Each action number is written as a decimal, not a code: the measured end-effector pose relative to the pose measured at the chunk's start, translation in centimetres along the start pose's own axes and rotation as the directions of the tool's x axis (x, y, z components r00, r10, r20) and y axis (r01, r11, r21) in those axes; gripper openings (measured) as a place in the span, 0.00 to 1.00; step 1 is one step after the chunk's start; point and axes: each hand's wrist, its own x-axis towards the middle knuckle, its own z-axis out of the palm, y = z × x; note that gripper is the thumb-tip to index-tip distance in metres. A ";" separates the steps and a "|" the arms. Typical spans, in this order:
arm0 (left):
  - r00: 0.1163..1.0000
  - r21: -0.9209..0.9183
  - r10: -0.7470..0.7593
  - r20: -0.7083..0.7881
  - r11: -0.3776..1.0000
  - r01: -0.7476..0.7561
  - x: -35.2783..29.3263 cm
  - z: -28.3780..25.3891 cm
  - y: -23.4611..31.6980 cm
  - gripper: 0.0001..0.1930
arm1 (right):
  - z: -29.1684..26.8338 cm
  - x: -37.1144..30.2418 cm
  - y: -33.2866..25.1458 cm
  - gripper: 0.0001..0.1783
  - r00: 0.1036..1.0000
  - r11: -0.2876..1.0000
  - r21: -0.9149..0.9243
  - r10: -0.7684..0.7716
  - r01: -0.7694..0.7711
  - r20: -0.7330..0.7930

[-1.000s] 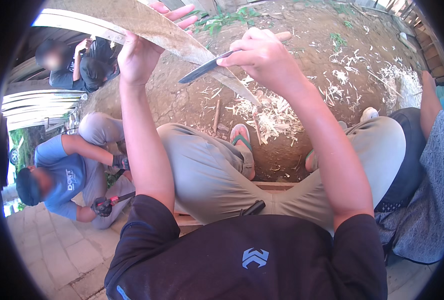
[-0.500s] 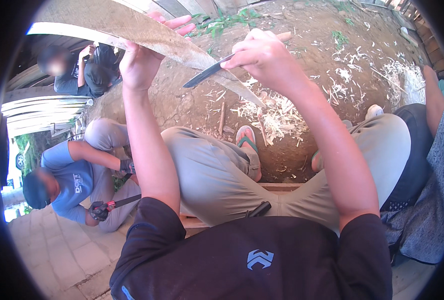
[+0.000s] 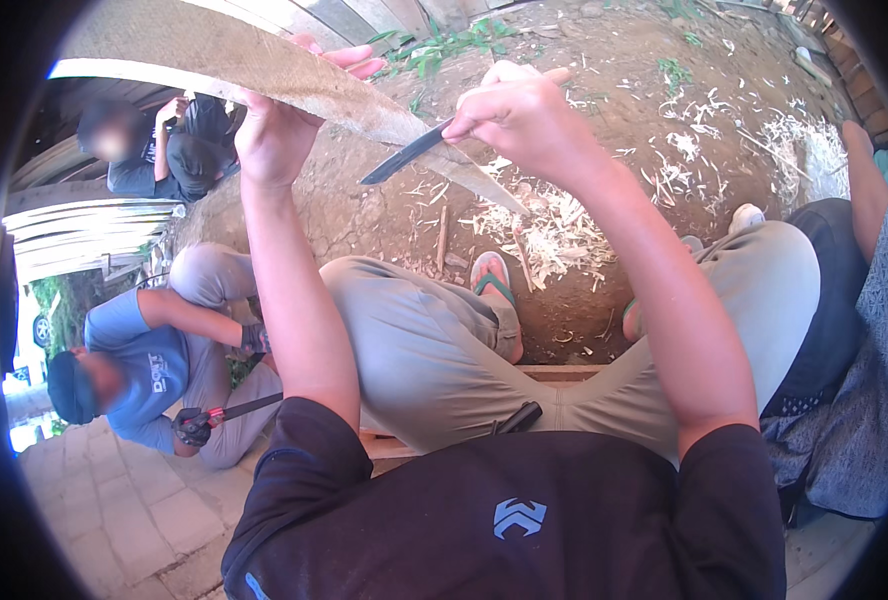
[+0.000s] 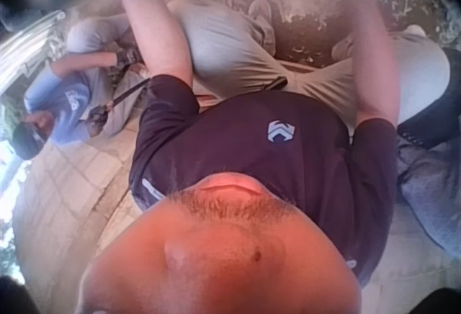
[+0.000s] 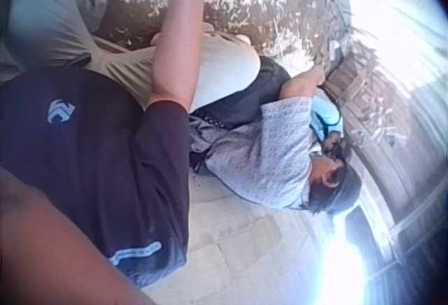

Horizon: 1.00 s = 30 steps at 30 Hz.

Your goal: The person sits on the ground and uses a knife to shave thin strips from a piece of wood held in their left hand. They repeatedly pull the blade along the wood's surface to create shavings, which accumulate on the ground.

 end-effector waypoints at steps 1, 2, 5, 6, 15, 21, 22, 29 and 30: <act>1.000 0.000 0.005 0.006 1.000 -0.005 -0.1 -0.1 0.0 0.43 | 0.3 0.0 -0.2 0.08 1.000 1.000 0.027 0.005 -0.005 -0.007; 1.000 -0.014 0.011 0.017 1.000 -0.010 -0.1 -0.2 -0.1 0.43 | 0.5 0.0 -0.4 0.08 1.000 0.999 0.033 0.013 -0.013 -0.001; 0.999 -0.027 0.014 0.048 1.000 -0.013 -0.2 -0.4 -0.3 0.44 | 0.7 -0.1 -0.7 0.06 0.998 0.997 0.059 0.057 -0.059 0.033; 0.998 -0.011 0.007 0.057 1.000 -0.007 -0.3 -0.5 -0.3 0.44 | 0.5 0.0 -0.6 0.05 0.995 0.993 0.072 0.084 -0.088 0.055; 0.999 0.012 -0.014 0.043 1.000 0.013 -0.2 -0.4 0.0 0.44 | -0.5 0.3 -0.4 0.01 0.930 0.903 0.231 0.335 -0.363 0.151; 0.997 0.010 0.016 0.072 1.000 -0.017 0.3 0.1 -0.4 0.44 | 0.2 0.1 -1.0 0.03 0.964 0.954 0.159 0.235 -0.253 0.125; 0.998 0.010 0.008 0.062 1.000 -0.009 0.3 0.1 -0.3 0.45 | 0.5 0.2 -1.4 0.03 0.977 0.973 0.128 0.178 -0.193 0.120; 0.998 0.023 -0.011 0.059 1.000 0.009 0.1 -0.1 0.0 0.44 | -0.5 0.4 -0.8 0.06 0.902 0.843 0.323 0.383 -0.430 0.201; 0.998 0.024 -0.007 0.060 1.000 0.006 0.0 -0.1 0.0 0.44 | -0.4 0.4 -0.8 0.06 0.918 0.871 0.297 0.352 -0.393 0.182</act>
